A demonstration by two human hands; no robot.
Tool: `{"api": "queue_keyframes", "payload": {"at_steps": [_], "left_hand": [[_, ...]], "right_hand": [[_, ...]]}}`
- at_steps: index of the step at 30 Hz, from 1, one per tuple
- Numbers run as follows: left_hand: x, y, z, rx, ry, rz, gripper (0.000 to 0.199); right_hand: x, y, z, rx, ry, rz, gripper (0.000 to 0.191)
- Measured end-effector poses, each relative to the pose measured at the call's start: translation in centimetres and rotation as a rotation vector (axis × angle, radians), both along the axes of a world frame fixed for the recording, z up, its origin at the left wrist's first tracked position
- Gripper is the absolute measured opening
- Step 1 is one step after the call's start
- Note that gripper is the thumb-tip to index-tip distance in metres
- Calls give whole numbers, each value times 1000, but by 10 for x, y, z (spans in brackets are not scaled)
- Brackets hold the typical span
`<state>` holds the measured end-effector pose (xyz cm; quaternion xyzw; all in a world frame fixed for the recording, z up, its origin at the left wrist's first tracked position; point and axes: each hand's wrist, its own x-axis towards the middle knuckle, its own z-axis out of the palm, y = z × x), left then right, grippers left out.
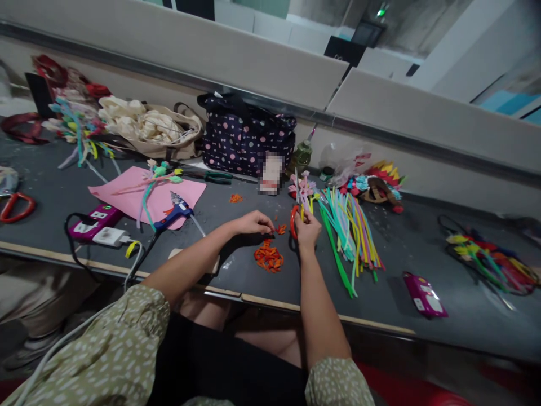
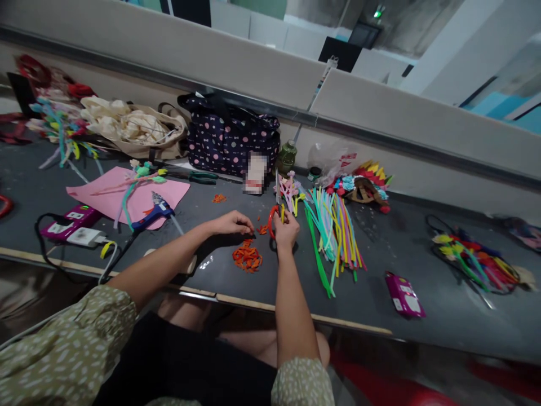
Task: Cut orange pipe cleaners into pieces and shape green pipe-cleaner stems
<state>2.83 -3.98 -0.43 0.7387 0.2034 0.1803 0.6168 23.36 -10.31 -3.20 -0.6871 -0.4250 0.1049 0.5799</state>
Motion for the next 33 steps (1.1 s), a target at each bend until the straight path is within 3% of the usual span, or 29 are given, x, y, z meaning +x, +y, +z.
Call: {"api": "queue_keyframes", "payload": {"at_steps": [4,7,10,12,18,22,28,33], "left_hand": [[2,0,-3,-33,75,-84,19],[5,0,-6,1,59,-15,20],[11,1,-9,278,-32,224,12],[14,0,-12,487,-13,313,11],[24,-14,-19,870,204,222,20],[28,-19,-20,998,378,201,24],[25,-19,-20,1021,367,194,24],[24,-10,-19,736,193,308,17]], "right_hand": [[0,0,1,-4,-10,-6,58],[0,0,0,-20,-34,-19,59],[0,0,-1,-29,-43,-28,60],[1,1,-3,-25,-37,-21,60],[1,0,-2,-4,-18,-3,60],[-1,-1,0,8,-10,-13,61],[-2,-1,-1,2,-26,-15,62],[-1,-3,-2,21,-26,-1,58]]}}
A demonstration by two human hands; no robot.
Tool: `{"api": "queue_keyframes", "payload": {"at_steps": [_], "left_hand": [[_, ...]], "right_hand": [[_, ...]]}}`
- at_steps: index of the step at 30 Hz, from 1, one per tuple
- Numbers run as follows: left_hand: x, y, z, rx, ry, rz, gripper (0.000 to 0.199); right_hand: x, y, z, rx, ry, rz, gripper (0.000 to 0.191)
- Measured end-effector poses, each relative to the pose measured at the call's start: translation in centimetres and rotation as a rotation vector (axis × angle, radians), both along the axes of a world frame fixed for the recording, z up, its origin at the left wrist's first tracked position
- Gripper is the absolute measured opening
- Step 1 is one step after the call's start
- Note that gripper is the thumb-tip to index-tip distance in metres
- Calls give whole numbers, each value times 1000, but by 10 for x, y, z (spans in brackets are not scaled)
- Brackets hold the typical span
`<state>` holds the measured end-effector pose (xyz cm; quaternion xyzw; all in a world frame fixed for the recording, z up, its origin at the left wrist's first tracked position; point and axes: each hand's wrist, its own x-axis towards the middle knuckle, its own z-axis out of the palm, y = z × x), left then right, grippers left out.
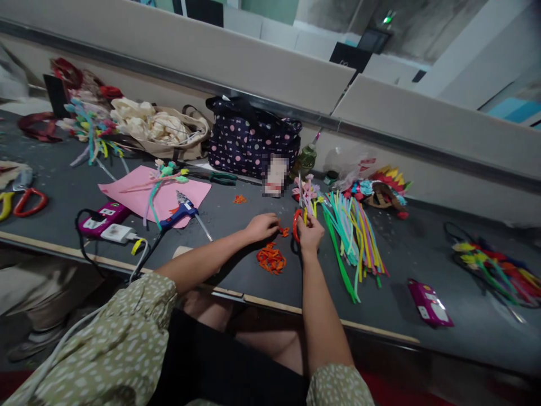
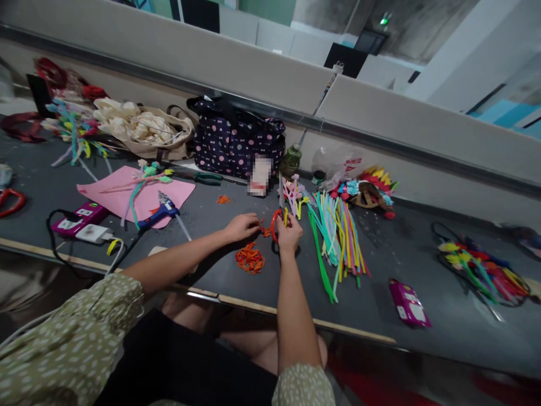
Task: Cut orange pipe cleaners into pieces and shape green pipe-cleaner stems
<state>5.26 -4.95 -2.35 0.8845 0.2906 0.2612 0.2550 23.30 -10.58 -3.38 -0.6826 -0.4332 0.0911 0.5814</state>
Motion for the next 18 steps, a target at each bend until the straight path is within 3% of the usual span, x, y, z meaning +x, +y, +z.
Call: {"api": "queue_keyframes", "payload": {"at_steps": [8,13,18], "left_hand": [[-8,18,12,-834,-741,274,18],[-28,30,23,-1058,-1060,320,22],[-40,37,29,-1177,-1219,340,21]], "right_hand": [[-9,0,2,27,-19,79,59],[-22,-8,7,-6,-152,165,56],[-33,-14,6,-73,-369,223,53]]}}
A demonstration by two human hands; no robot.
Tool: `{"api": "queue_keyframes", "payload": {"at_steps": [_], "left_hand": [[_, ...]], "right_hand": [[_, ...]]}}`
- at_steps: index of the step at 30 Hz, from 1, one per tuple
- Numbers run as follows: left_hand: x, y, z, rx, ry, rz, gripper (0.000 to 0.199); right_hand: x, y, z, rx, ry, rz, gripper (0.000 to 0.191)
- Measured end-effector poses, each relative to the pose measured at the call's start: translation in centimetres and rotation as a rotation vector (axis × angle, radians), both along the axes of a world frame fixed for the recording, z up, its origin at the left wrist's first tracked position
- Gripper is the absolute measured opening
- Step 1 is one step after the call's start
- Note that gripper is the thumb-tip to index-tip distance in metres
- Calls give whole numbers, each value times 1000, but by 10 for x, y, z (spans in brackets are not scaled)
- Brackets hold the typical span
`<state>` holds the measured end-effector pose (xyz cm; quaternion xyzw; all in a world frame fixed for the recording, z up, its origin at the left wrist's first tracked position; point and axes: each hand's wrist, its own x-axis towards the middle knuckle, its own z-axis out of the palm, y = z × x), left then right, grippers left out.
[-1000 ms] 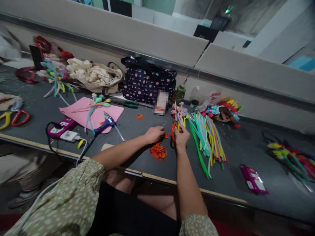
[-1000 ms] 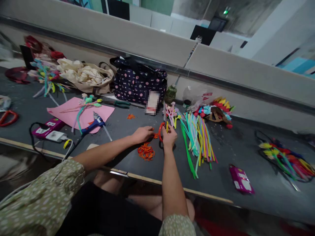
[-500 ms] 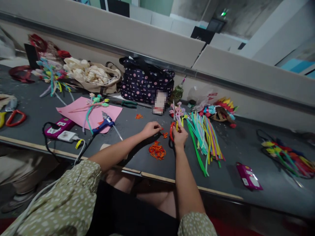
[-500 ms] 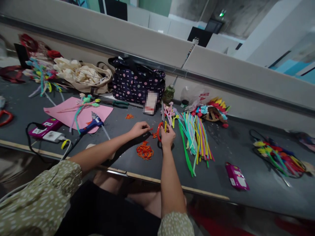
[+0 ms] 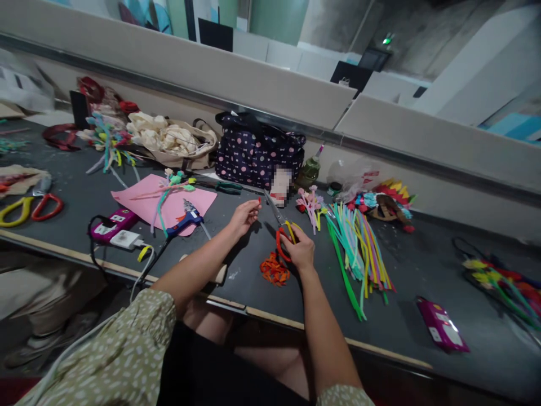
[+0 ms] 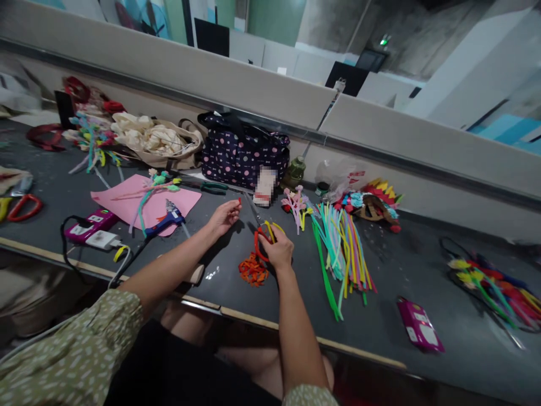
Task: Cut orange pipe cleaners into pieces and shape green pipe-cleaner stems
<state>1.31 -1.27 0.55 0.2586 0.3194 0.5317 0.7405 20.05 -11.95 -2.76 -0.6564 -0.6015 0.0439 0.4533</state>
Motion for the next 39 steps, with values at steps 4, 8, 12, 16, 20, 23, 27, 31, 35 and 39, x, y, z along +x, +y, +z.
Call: {"api": "queue_keyframes", "payload": {"at_steps": [4,8,12,16,20,23,27,31,35,39], "left_hand": [[0,0,2,-53,-94,3,16],[-1,0,1,-98,-188,-2,13],[-2,2,0,-117,-221,20,13],[-2,3,-1,-124,-224,30,15],[-1,2,0,-121,-203,25,15],[0,1,2,-143,-183,27,14],[1,1,2,-155,-199,30,12],[1,1,0,-150,-223,22,14],[1,2,-1,-157,-228,20,15],[2,2,-2,-169,-229,27,13]], "right_hand": [[-3,0,-5,19,-107,22,51],[-4,1,-9,48,-145,53,51],[-4,1,-10,73,-199,80,50],[-4,1,-10,71,-237,89,50],[-4,1,-9,55,-233,85,51],[-3,1,-9,52,-225,85,51],[-3,2,-11,54,-214,95,50],[-2,3,-14,56,-207,104,51],[-2,4,-15,60,-219,104,51],[-2,5,-15,74,-229,110,51]]}}
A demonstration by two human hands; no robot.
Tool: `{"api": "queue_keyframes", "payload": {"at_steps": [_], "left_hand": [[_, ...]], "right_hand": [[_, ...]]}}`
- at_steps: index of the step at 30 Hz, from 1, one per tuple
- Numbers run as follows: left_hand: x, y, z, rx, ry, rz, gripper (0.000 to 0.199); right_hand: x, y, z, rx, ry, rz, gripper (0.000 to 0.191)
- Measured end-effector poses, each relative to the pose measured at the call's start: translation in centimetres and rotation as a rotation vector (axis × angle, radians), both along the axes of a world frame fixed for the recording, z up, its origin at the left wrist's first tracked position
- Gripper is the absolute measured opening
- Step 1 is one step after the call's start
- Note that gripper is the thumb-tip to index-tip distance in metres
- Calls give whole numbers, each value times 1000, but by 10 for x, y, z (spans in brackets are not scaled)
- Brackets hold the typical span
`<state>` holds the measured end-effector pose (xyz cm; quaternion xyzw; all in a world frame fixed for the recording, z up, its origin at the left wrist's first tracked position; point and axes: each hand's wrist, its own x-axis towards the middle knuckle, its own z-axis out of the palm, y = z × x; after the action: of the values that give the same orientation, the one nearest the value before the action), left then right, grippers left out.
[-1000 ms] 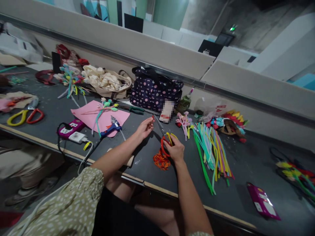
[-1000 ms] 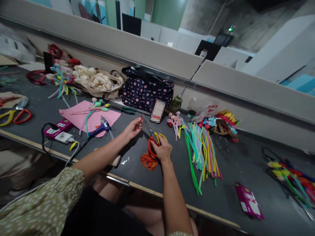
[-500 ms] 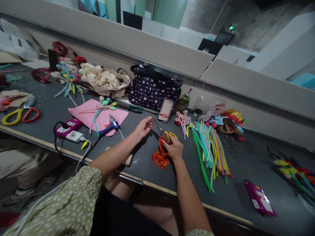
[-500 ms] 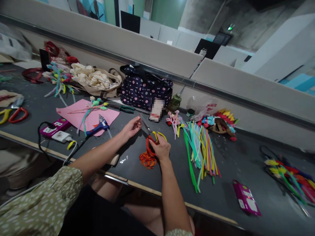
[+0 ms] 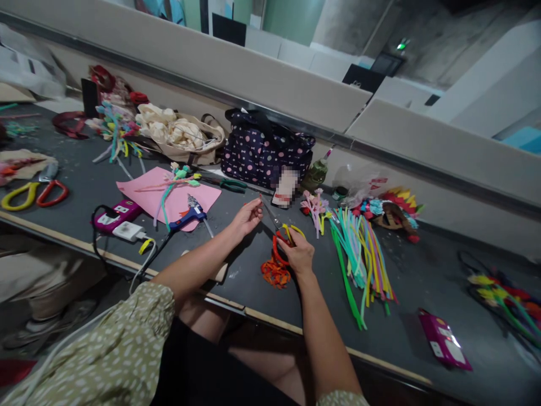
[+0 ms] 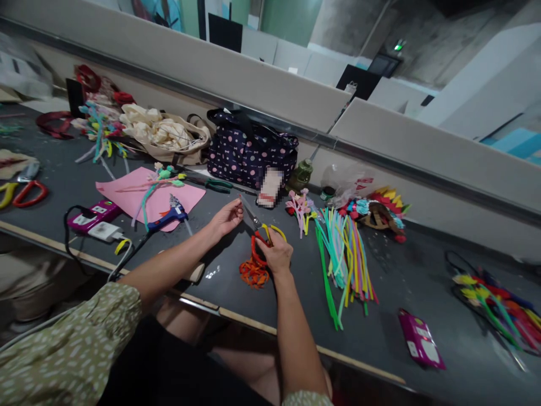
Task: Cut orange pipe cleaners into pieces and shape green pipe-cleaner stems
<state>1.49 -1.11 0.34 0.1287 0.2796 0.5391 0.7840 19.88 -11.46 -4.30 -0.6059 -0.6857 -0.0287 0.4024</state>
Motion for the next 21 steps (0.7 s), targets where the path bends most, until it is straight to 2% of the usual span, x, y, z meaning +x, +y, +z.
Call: {"api": "queue_keyframes", "payload": {"at_steps": [10,21], "left_hand": [[0,1,-2,23,8,-26,18],[-1,2,-3,9,19,-16,12]], "right_hand": [[1,0,0,-11,-25,-1,50],[1,-1,2,-51,-21,30,49]]}}
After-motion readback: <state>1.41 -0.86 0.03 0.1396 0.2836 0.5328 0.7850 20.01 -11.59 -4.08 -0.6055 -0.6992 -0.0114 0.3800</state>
